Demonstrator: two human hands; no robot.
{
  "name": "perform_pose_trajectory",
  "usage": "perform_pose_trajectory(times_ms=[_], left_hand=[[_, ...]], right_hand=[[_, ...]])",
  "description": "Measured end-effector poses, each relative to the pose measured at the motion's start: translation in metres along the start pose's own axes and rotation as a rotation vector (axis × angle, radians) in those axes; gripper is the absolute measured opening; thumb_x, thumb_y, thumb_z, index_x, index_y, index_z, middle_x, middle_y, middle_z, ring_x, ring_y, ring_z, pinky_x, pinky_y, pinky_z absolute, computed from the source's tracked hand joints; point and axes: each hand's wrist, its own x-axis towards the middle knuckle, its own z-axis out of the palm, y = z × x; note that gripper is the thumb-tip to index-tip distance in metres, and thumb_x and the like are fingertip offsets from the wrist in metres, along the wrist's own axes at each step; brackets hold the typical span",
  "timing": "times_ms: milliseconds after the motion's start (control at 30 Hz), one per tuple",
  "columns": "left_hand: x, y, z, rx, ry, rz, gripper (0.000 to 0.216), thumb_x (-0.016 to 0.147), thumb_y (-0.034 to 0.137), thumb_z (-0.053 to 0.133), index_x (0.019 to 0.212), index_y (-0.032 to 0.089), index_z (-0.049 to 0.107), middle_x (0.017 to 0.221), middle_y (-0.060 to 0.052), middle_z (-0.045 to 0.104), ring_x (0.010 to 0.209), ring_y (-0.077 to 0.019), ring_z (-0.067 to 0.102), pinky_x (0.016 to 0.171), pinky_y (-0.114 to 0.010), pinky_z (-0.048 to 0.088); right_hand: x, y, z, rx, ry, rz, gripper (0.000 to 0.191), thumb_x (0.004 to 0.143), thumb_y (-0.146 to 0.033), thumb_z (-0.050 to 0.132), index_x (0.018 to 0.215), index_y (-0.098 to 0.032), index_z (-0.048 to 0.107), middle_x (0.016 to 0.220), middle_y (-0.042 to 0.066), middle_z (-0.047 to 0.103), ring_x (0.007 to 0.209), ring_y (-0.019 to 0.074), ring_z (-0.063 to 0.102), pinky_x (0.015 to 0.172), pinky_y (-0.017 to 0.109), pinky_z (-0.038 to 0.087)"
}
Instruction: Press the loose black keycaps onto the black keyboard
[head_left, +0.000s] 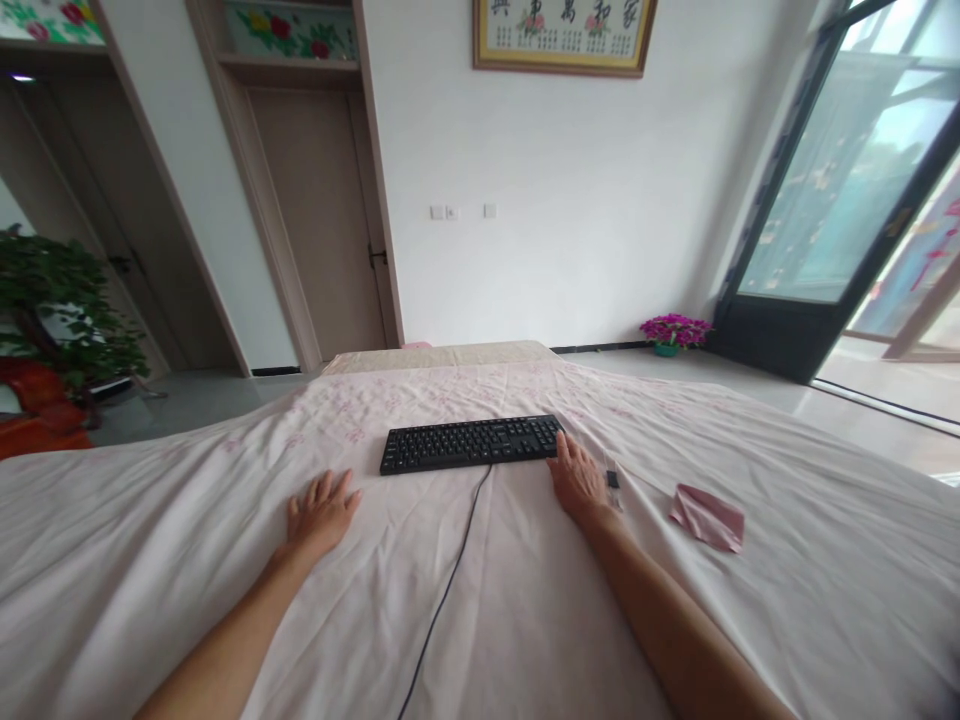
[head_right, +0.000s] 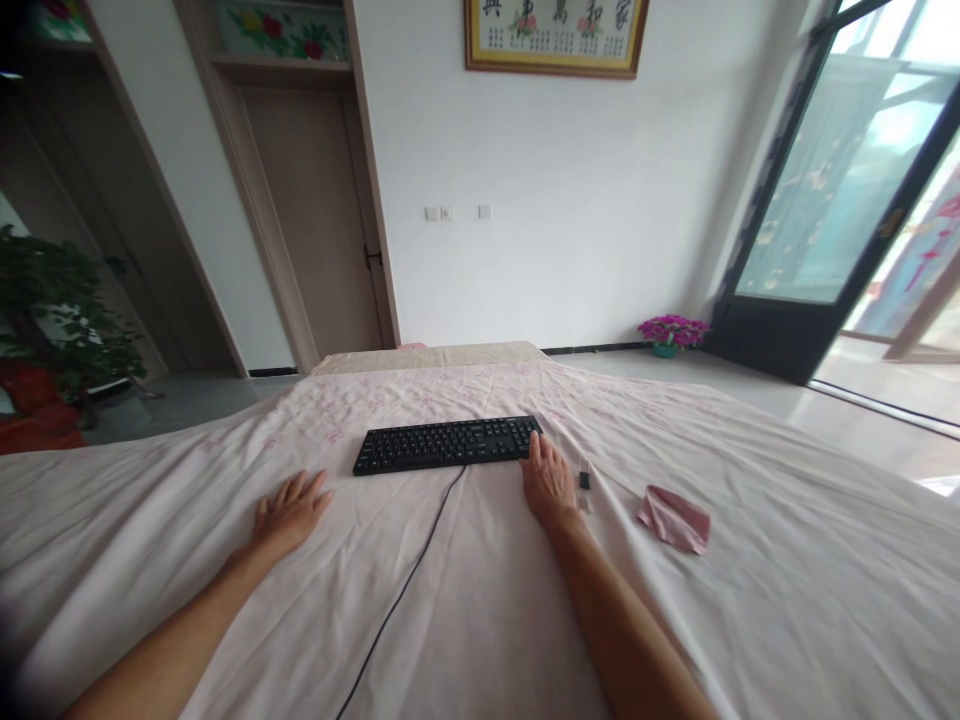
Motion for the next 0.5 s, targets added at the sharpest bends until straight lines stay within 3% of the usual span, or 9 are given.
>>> perform_pose_trajectory(times_ms=[133,300,500], left_hand=[[-0.018,-0.009,-0.003,0.000,0.009,-0.094,0.060,0.089,0.058,0.021,0.142,0.032,0.034,0.151,-0.012,0.028,0.137,-0.0342,0.024,0.101,-0.065,0.015],[-0.029,-0.010,-0.010,0.009,0.036,-0.088,0.060,0.088,0.057,0.026,0.139,0.029,0.039,0.148,-0.014,0.033,0.135,-0.0342,0.028,0.102,-0.063,0.017],[-0.032,-0.006,-0.020,-0.022,0.069,-0.102,0.056,0.087,0.055,0.032,0.134,0.029,0.046,0.144,-0.013,0.038,0.132,-0.0339,0.031,0.102,-0.060,0.021]], right_hand=[[-0.010,-0.005,0.001,-0.063,-0.063,0.048,0.060,0.094,-0.033,0.036,0.147,-0.010,0.021,0.147,0.021,0.029,0.130,0.0303,0.034,0.104,0.041,0.025],[-0.028,-0.005,-0.001,-0.022,-0.202,0.066,0.060,0.094,-0.041,0.034,0.145,-0.010,0.028,0.146,0.021,0.032,0.135,0.0305,0.026,0.107,0.043,0.017],[-0.038,-0.008,-0.015,0.040,-0.136,0.017,0.050,0.095,-0.038,0.033,0.136,-0.012,0.042,0.138,0.019,0.042,0.131,0.0287,0.031,0.106,0.040,0.018]])
